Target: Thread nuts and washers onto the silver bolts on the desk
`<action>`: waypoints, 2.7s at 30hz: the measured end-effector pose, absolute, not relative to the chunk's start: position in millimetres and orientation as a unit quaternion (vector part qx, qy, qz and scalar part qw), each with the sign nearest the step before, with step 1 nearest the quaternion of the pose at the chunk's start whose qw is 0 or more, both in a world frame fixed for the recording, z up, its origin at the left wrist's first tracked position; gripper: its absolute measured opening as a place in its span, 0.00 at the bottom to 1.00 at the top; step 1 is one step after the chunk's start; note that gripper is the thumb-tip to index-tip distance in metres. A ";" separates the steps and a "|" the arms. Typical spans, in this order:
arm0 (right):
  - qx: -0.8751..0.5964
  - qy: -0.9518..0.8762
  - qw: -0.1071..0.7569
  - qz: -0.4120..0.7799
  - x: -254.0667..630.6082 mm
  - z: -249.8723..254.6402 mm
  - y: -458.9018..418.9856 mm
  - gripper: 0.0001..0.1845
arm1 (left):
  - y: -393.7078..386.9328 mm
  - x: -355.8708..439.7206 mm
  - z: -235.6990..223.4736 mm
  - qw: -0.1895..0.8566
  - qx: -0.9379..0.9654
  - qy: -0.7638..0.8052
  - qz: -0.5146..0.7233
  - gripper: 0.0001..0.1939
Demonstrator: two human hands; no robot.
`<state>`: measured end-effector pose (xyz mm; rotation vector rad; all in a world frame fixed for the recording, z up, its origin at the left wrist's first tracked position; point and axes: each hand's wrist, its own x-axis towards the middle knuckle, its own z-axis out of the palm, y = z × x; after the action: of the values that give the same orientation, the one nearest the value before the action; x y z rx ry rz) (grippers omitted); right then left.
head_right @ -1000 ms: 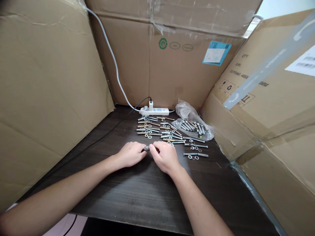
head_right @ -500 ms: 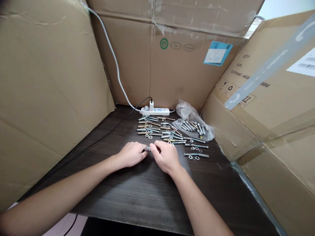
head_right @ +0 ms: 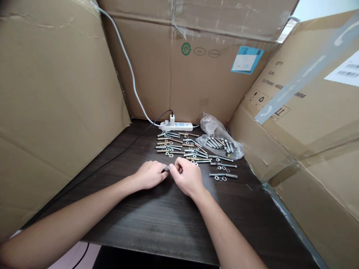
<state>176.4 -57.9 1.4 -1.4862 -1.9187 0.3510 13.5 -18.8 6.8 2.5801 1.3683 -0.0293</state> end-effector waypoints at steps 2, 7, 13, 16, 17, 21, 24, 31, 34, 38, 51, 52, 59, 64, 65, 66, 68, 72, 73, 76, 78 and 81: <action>-0.556 -0.743 0.345 0.140 176.1 2.5 -58.7 0.08 | -18.8 13.4 7.0 0.110 0.877 0.468 -0.009 0.17; -0.547 -0.757 0.323 0.153 174.3 -0.7 -56.7 0.19 | -18.9 13.3 6.8 0.102 0.880 0.464 -0.006 0.19; -0.575 -0.736 0.325 0.151 177.4 1.2 -57.6 0.18 | -18.0 13.3 8.2 0.121 0.879 0.461 0.007 0.17; -0.544 -0.750 0.341 0.157 176.9 3.2 -58.7 0.06 | -18.2 12.8 8.5 0.123 0.876 0.467 0.000 0.17; -0.536 -0.755 0.343 0.157 176.2 3.0 -58.7 0.05 | -18.3 12.5 8.3 0.123 0.875 0.469 -0.001 0.17; -0.540 -0.761 0.319 0.168 174.6 -0.5 -57.3 0.18 | -18.6 12.0 6.4 0.114 0.874 0.472 -0.004 0.19; -0.558 -0.752 0.301 0.179 176.2 -1.2 -56.9 0.25 | -18.0 12.0 5.3 0.115 0.873 0.475 -0.009 0.18; -0.533 -0.755 0.339 0.174 175.5 3.5 -59.3 0.05 | -16.2 11.6 4.6 0.116 0.876 0.469 -0.006 0.18; -0.525 -0.764 0.338 0.166 173.8 -0.2 -57.6 0.08 | -16.8 11.6 4.4 0.112 0.876 0.470 -0.009 0.20; -0.540 -0.765 0.310 0.166 174.7 -4.5 -54.9 0.23 | -18.3 11.4 5.4 0.113 0.877 0.467 -0.008 0.19; -0.530 -0.769 0.313 0.169 176.7 -1.1 -55.7 0.20 | -19.7 11.7 6.1 0.102 0.887 0.451 -0.002 0.20; -0.537 -0.768 0.304 0.170 176.9 -1.4 -55.4 0.23 | -20.0 11.9 6.6 0.102 0.887 0.450 -0.003 0.20; -0.529 -0.765 0.323 0.173 178.6 3.7 -58.6 0.08 | -20.0 12.1 10.0 0.111 0.886 0.450 -0.008 0.18; -0.529 -0.773 0.295 0.188 176.8 -2.0 -56.3 0.20 | -19.4 11.0 6.0 0.106 0.890 0.443 -0.007 0.20; -0.538 -0.770 0.286 0.189 177.0 -2.8 -55.9 0.23 | -19.1 11.0 4.9 0.104 0.891 0.441 -0.008 0.19; -0.546 -0.766 0.281 0.189 177.5 -3.2 -55.8 0.25 | -18.9 11.0 4.1 0.102 0.892 0.441 -0.008 0.19; -0.555 -0.759 0.287 0.183 178.7 -2.3 -56.4 0.25 | -18.5 11.2 3.3 0.101 0.891 0.443 -0.008 0.18; -0.538 -0.756 0.331 0.171 179.5 2.1 -59.9 0.08 | -18.4 11.4 5.5 0.104 0.889 0.447 -0.005 0.18; -0.530 -0.758 0.338 0.174 179.2 3.0 -60.7 0.07 | -18.4 11.4 6.2 0.106 0.889 0.446 -0.006 0.18; -0.518 -0.764 0.343 0.172 177.5 4.0 -62.0 0.11 | -18.5 11.5 6.6 0.111 0.889 0.445 -0.006 0.18; -0.519 -0.769 0.337 0.161 176.6 3.5 -61.8 0.08 | -18.4 11.5 5.7 0.110 0.887 0.448 -0.003 0.19; -0.518 -0.776 0.327 0.150 176.1 1.9 -60.5 0.04 | -18.5 11.6 4.3 0.106 0.887 0.450 -0.002 0.19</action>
<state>176.1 -60.5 1.9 -1.3562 -2.0318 0.3933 11.6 -18.5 4.3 2.6129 1.3256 -0.0058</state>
